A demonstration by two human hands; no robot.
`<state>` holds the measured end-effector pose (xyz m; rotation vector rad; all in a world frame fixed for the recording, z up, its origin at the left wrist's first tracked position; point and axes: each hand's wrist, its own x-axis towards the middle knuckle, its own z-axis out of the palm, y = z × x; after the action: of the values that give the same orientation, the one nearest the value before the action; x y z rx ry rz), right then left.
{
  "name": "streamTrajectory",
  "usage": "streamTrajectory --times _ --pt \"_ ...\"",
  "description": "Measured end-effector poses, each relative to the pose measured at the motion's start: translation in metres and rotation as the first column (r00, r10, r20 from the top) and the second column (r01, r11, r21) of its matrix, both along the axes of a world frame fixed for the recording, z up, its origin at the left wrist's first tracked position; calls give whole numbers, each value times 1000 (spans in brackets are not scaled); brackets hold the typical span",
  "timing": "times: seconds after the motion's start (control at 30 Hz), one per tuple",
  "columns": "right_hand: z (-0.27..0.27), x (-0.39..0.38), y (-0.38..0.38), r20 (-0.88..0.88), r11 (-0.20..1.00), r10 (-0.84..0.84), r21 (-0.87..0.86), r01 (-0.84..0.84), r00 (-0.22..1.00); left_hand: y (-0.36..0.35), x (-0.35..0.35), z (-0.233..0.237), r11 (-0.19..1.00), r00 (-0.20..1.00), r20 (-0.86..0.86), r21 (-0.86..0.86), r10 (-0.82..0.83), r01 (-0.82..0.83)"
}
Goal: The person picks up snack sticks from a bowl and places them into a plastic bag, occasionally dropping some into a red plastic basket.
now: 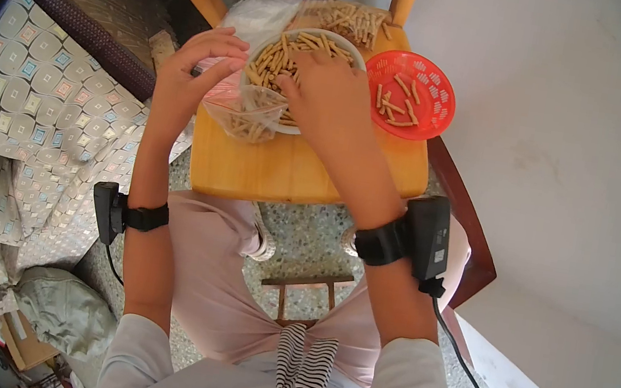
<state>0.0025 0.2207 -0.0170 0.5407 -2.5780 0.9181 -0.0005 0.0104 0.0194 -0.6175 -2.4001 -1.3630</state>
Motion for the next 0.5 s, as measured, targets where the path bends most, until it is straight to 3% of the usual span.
streamTrajectory --times 0.07,0.1,0.17,0.23,0.33,0.5 --pt "-2 4 -2 6 996 8 93 -9 1000 -5 2 2 964 998 -66 -265 3 -21" --pt "-3 6 -3 13 983 17 185 -19 1000 -6 2 1 964 998 -65 -265 -1 -17" --pt "-12 8 -5 71 980 37 193 -50 997 -6 3 -3 918 993 -87 -394 -78 38" --pt "-16 9 -7 128 976 61 199 -86 990 -7 3 -7 900 993 -95 -435 -73 24" --pt "-17 6 -9 49 975 55 214 -64 997 -8 4 -6 860 991 -114 -509 -76 8" --pt "-1 4 -15 153 1000 30 2 -31 988 -3 9 -10 854 973 -188 -519 -132 16"
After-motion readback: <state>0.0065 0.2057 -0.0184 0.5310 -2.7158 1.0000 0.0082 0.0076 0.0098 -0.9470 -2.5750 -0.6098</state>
